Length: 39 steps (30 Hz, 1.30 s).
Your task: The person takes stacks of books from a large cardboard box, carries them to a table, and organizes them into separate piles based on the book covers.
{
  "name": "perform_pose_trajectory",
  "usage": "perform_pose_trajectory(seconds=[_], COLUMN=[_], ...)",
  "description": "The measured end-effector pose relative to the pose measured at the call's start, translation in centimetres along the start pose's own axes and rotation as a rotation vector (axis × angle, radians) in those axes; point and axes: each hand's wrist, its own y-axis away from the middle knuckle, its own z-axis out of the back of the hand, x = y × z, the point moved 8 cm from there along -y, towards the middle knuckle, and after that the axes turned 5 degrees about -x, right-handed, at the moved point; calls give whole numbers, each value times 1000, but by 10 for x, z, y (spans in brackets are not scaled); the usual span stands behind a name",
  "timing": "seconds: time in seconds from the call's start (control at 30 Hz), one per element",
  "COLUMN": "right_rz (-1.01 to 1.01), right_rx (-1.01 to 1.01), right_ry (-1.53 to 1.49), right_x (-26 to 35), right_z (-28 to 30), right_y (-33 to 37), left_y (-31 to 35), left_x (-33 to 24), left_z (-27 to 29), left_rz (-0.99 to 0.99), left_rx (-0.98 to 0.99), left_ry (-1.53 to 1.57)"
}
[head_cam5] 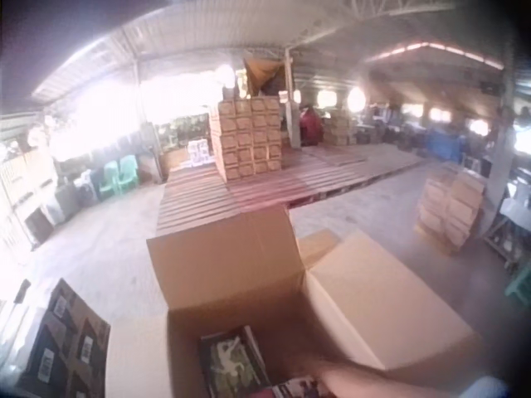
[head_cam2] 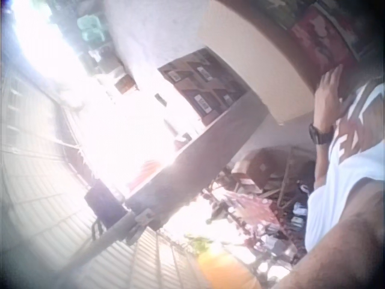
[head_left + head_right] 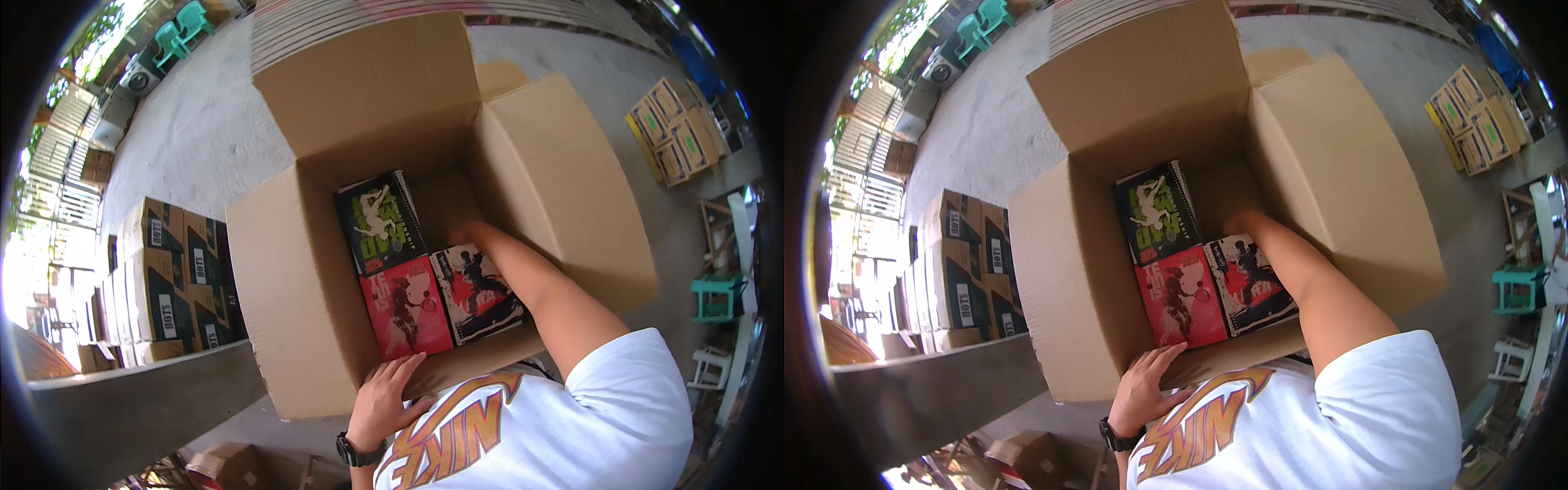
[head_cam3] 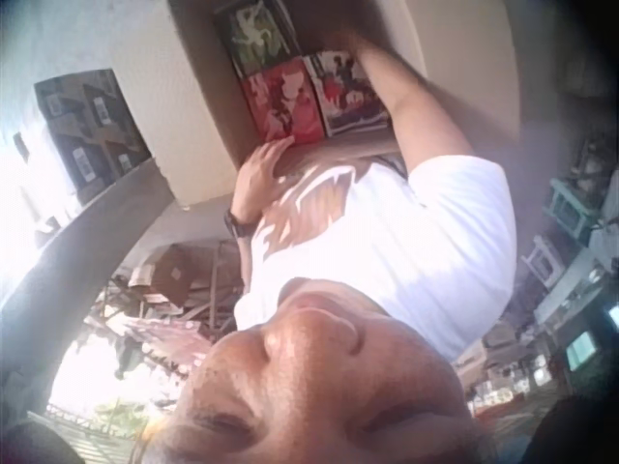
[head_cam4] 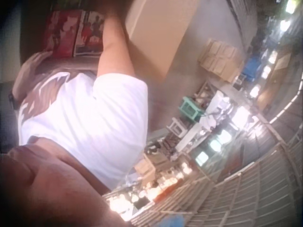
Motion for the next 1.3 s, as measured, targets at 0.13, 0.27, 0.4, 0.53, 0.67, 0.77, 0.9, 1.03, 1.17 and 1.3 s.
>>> perform_pose_trajectory(seconds=[0.13,0.27,0.4,0.53,0.67,0.77,0.9,1.03,1.17,1.3], right_rz=[-306,-467,-420,-244,-539,-286,-138,-248,-413,-314], right_rx=[103,83,124,70,395,557,667,887,896,916], right_ry=[-430,-493,-633,-935,-736,-642,-447,-581,-647,-736], right_x=[27,-4,3,34,-16,24,26,21,2,29], right_z=[27,0,-8,27,-24,11,20,-1,-25,2], right_y=[66,64,58,88,71,64,56,54,54,68], left_y=[9,-5,-49,-96,-153,-162,-160,-150,-140,-134], left_x=[9,0,7,32,46,95,106,92,65,57], left_z=[9,24,40,31,-39,-86,-136,-132,-124,-117], left_rz=[16,-27,-63,147,238,460,521,540,497,427], left_rx=[-54,27,-32,-154,-196,-146,-126,-163,-148,-235], left_ry=[103,238,312,125,162,401,758,538,695,615])
